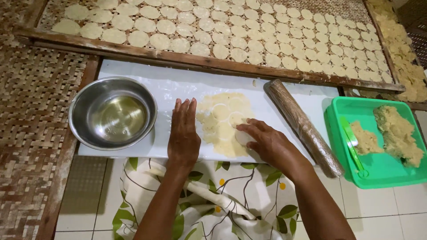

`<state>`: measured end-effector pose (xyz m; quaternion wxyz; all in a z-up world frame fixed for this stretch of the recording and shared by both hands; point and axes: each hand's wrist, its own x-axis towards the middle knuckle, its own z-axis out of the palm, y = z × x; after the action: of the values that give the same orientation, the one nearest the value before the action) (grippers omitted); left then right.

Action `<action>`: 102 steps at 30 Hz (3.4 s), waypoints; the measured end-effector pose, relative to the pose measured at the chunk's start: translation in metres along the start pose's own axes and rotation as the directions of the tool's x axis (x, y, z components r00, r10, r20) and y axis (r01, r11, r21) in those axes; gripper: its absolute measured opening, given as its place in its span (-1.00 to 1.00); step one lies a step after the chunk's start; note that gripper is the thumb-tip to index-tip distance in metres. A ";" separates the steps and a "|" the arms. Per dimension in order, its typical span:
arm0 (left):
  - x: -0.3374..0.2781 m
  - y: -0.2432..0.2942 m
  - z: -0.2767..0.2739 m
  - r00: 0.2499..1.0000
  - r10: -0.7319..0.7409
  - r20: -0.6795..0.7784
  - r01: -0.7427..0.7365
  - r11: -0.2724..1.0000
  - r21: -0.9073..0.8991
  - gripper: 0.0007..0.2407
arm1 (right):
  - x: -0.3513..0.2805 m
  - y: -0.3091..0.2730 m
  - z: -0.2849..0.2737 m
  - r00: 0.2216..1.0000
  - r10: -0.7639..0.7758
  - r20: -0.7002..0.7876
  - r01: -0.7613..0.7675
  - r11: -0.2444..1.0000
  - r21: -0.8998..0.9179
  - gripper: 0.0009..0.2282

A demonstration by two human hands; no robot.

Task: Flattening dough with a rolling pin and cutting out circular shapes to place on a drying rack.

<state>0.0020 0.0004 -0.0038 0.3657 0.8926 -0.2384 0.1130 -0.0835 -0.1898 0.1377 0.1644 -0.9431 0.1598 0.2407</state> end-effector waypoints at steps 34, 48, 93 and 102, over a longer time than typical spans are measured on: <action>-0.001 0.002 -0.001 1.000 -0.012 -0.001 0.012 0.999 -0.033 -0.32 | 0.003 0.012 0.025 0.996 -0.054 -0.076 0.045 0.992 -0.117 -0.46; -0.001 0.003 -0.005 0.999 -0.016 0.050 0.017 1.000 -0.021 -0.32 | 0.006 0.024 0.032 0.901 -0.333 -0.279 0.301 0.942 -0.151 -0.46; 0.003 0.002 -0.004 0.999 -0.004 0.037 0.003 1.000 0.006 -0.34 | 0.011 0.134 -0.010 0.972 -0.026 -0.234 0.231 0.310 0.922 -0.48; 0.003 0.000 -0.002 1.000 0.002 0.028 -0.001 1.000 -0.017 -0.33 | 0.007 0.103 -0.004 0.960 -0.158 -0.233 0.279 0.631 0.724 -0.54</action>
<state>0.0047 0.0011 -0.0015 0.3700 0.8907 -0.2450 0.0988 -0.1152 -0.2854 0.1133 0.5541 -0.8182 0.1407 0.0612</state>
